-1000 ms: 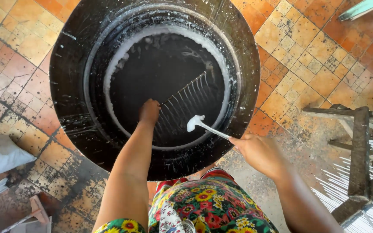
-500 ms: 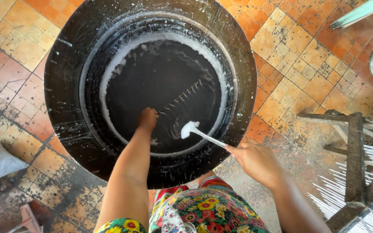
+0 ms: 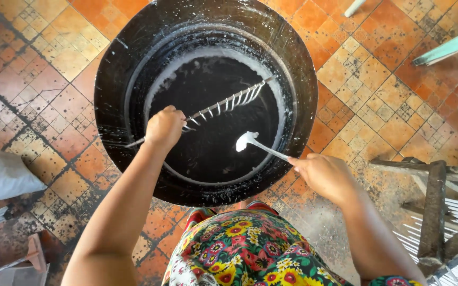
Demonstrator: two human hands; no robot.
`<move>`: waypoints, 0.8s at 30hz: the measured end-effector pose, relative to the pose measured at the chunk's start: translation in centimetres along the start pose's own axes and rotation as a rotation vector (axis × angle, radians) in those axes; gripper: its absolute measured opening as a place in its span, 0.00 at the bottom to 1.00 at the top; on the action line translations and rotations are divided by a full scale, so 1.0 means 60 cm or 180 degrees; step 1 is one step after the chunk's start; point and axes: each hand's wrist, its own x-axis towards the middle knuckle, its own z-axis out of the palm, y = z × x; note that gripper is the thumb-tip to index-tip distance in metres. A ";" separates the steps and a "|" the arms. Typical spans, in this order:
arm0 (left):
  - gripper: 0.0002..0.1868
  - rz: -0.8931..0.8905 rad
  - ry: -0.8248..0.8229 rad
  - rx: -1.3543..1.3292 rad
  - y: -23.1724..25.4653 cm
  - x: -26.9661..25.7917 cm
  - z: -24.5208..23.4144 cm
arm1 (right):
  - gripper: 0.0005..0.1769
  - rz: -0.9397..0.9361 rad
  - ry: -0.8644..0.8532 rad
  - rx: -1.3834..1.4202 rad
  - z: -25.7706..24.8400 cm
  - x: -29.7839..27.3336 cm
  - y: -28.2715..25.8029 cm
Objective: Dipping a rack of wicks into molten wax and using a ladle to coat the tops of the wicks.
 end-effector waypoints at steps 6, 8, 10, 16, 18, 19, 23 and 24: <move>0.06 0.0063 0.0627 0.0304 -0.039 0.021 -0.121 | 0.18 -0.0163 0.0102 -0.0527 -0.015 0.017 -0.007; 0.06 0.0077 0.0730 0.0216 -0.060 0.033 -0.155 | 0.17 -0.0199 0.0056 -0.0760 -0.042 0.014 -0.032; 0.04 0.0073 0.0460 0.0264 -0.089 0.043 -0.178 | 0.21 -0.0070 -0.0329 -0.1056 -0.082 -0.001 -0.078; 0.08 0.0126 -0.0256 -0.0687 -0.094 0.037 -0.360 | 0.21 -0.0155 -0.0956 -0.2201 0.025 0.233 -0.018; 0.07 0.0204 -0.0180 -0.0637 -0.093 0.037 -0.371 | 0.19 -0.0119 -0.1157 -0.2413 0.043 0.269 -0.037; 0.07 0.0292 -0.0097 -0.0582 -0.094 0.038 -0.376 | 0.18 -0.0074 -0.1349 -0.2617 0.051 0.289 -0.047; 0.08 0.0345 -0.0176 0.0023 -0.095 0.054 -0.360 | 0.18 -0.0326 -0.1274 -0.2436 0.114 0.379 -0.042; 0.07 0.0364 -0.0084 -0.0094 -0.097 0.057 -0.353 | 0.21 -0.0285 -0.1119 -0.2276 0.122 0.394 -0.051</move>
